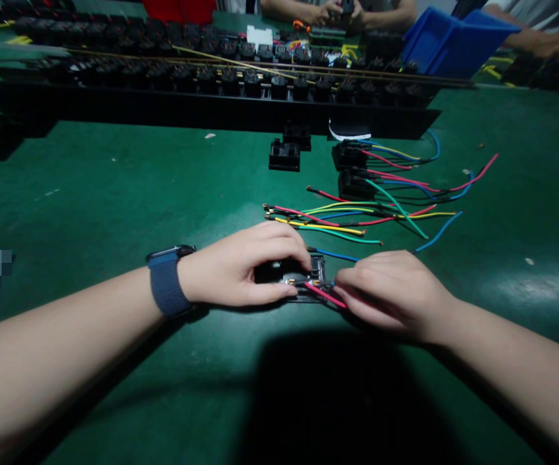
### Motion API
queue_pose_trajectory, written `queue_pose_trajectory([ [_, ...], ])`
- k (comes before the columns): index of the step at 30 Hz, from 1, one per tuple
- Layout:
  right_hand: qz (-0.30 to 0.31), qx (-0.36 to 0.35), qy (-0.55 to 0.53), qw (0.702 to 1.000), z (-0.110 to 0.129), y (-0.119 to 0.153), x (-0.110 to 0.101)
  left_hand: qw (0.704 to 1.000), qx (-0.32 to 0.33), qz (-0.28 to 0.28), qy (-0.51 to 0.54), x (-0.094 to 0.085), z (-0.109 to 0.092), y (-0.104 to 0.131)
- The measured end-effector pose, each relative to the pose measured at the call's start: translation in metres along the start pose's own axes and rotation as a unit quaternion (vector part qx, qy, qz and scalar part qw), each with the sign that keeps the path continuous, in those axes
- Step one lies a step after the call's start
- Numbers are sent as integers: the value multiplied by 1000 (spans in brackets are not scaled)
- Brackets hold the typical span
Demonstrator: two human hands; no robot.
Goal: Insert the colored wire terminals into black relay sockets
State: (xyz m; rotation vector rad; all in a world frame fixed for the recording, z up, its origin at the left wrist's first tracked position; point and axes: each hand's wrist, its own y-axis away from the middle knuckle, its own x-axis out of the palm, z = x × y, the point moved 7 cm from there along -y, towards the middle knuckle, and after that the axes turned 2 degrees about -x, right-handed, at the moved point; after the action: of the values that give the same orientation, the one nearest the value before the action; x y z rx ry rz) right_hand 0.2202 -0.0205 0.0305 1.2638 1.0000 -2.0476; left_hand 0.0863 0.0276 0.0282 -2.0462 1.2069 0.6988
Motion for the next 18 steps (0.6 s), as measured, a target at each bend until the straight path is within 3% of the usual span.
queue_pose_trajectory([
  [18, -11, -1, -3, 1000, 0, 0, -1, 1000, 2, -9, -2, 0, 0, 0],
])
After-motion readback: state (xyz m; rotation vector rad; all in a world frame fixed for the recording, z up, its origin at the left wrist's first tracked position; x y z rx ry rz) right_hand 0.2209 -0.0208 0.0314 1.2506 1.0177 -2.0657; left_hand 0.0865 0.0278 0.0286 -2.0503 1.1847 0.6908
